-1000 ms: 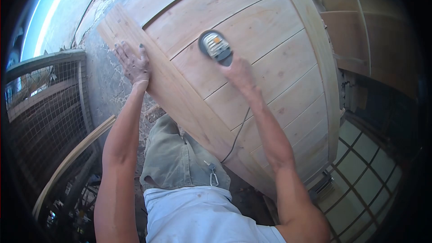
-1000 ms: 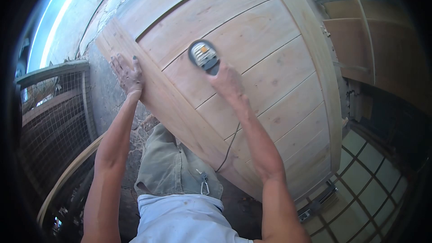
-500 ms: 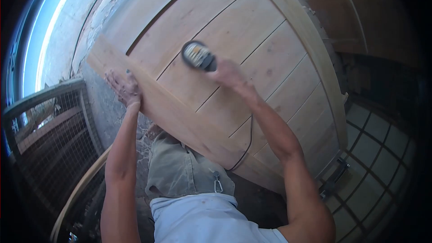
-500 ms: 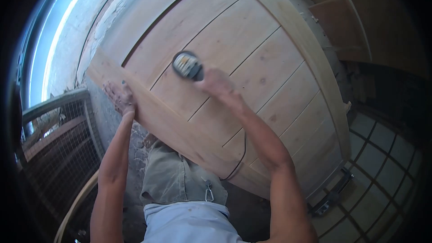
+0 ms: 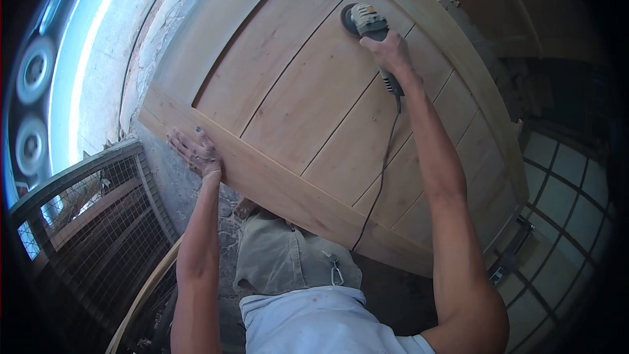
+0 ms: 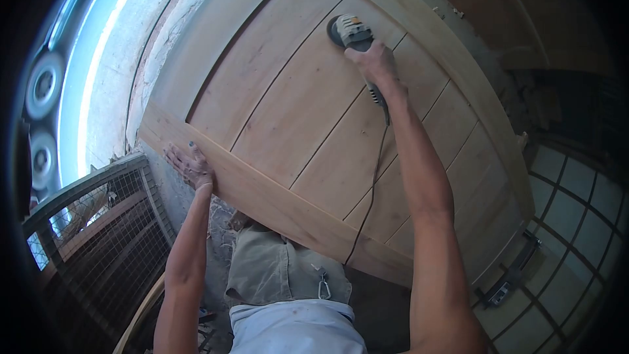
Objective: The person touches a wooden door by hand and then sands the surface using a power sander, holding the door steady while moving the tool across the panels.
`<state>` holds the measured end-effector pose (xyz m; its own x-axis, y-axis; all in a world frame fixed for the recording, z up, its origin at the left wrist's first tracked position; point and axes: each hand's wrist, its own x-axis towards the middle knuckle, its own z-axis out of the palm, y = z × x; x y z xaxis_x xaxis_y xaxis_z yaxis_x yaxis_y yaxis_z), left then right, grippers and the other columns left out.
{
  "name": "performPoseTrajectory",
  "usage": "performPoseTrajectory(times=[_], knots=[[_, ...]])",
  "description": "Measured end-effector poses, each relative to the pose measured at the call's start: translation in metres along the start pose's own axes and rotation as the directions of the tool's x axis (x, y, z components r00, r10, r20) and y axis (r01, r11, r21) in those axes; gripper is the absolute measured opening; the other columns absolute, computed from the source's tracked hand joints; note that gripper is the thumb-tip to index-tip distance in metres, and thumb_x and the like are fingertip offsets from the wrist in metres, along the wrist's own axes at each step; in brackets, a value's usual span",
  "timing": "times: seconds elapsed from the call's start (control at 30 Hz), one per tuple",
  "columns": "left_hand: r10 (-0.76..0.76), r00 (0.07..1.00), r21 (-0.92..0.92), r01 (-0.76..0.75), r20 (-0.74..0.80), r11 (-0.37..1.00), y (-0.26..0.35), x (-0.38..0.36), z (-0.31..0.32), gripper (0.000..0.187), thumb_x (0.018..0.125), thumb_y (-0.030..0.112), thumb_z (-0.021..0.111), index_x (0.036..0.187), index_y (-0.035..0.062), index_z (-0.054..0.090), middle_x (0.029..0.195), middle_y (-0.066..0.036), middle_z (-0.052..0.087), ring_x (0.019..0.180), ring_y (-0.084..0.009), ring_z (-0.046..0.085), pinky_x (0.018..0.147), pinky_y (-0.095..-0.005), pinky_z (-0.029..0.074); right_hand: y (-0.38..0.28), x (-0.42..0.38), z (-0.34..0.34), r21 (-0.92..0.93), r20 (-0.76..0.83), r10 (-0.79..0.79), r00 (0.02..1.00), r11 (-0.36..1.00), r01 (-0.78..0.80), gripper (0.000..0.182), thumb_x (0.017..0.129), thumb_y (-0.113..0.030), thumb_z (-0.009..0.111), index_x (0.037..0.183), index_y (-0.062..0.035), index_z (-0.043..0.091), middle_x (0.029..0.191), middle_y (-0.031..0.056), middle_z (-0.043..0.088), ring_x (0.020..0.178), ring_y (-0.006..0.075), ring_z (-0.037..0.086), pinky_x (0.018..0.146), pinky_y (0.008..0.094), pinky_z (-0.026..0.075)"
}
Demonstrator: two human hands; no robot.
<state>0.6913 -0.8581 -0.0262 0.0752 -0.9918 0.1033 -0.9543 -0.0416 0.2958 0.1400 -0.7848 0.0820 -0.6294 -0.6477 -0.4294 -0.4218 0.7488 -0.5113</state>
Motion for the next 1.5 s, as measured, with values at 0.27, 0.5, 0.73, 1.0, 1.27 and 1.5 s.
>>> performPoseTrajectory(times=[0.27, 0.5, 0.73, 1.0, 1.27, 1.5], knots=[[0.447, 0.878, -0.060, -0.444, 0.170, 0.894, 0.109, -0.023, 0.018, 0.085, 0.114, 0.059, 0.048, 0.178, 0.0083, 0.025, 0.186, -0.022, 0.017, 0.174, -0.0381, 0.011, 0.137, -0.0650, 0.006, -0.013, -0.064, 0.082, -0.078, 0.089, -0.234, 0.968, 0.967, 0.241, 0.065, 0.081, -0.051, 0.084, 0.116, 0.0023, 0.075, 0.102, 0.0297, 0.079, 0.101, 0.0488, 0.078, 0.089, 0.0544, 0.063], [0.516, 0.836, -0.049, -0.516, 0.186, 0.855, 0.187, -0.024, 0.046, 0.081, 0.115, 0.056, 0.049, 0.178, 0.0104, 0.029, 0.186, -0.021, 0.018, 0.174, -0.0384, 0.011, 0.137, -0.0664, 0.005, -0.011, 0.001, -0.002, 0.048, 0.033, -0.061, 0.998, 0.997, 0.059, 0.062, 0.083, -0.050, 0.080, 0.109, 0.0057, 0.076, 0.103, 0.0324, 0.079, 0.102, 0.0473, 0.079, 0.089, 0.0508, 0.063], [0.493, 0.840, -0.019, -0.502, 0.227, 0.864, 0.189, -0.020, 0.043, 0.080, 0.113, 0.057, 0.050, 0.177, 0.0126, 0.032, 0.187, -0.019, 0.018, 0.174, -0.0375, 0.012, 0.138, -0.0647, 0.005, -0.028, 0.051, -0.011, 0.021, 0.015, -0.107, 0.994, 0.994, 0.106, 0.064, 0.084, -0.051, 0.080, 0.111, 0.0071, 0.078, 0.108, 0.0312, 0.080, 0.105, 0.0447, 0.080, 0.093, 0.0507, 0.062], [0.504, 0.837, 0.006, -0.517, 0.213, 0.856, 0.184, -0.020, 0.051, 0.079, 0.113, 0.058, 0.049, 0.178, 0.0151, 0.033, 0.187, -0.018, 0.019, 0.173, -0.0377, 0.014, 0.138, -0.0644, 0.006, -0.022, 0.115, -0.029, -0.087, -0.072, -0.242, 0.968, 0.968, 0.235, 0.069, 0.084, -0.050, 0.082, 0.117, 0.0108, 0.074, 0.118, 0.0320, 0.077, 0.111, 0.0447, 0.077, 0.096, 0.0518, 0.061], [0.510, 0.840, -0.008, -0.518, 0.185, 0.855, 0.183, -0.021, 0.054, 0.077, 0.114, 0.056, 0.048, 0.177, 0.0160, 0.033, 0.187, -0.017, 0.020, 0.173, -0.0372, 0.015, 0.138, -0.0645, 0.007, 0.037, 0.050, -0.064, -0.009, -0.049, -0.157, 0.986, 0.988, 0.157, 0.064, 0.084, -0.047, 0.078, 0.123, 0.0029, 0.074, 0.120, 0.0331, 0.076, 0.115, 0.0483, 0.074, 0.100, 0.0533, 0.059], [0.502, 0.844, -0.001, -0.511, 0.188, 0.859, 0.183, -0.021, 0.054, 0.072, 0.115, 0.051, 0.048, 0.177, 0.0165, 0.034, 0.186, -0.017, 0.021, 0.173, -0.0369, 0.015, 0.138, -0.0642, 0.007, 0.043, -0.048, -0.013, -0.052, 0.147, -0.083, 0.986, 0.994, 0.092, 0.065, 0.084, -0.050, 0.082, 0.120, 0.0046, 0.075, 0.110, 0.0298, 0.079, 0.108, 0.0443, 0.078, 0.097, 0.0501, 0.060]])
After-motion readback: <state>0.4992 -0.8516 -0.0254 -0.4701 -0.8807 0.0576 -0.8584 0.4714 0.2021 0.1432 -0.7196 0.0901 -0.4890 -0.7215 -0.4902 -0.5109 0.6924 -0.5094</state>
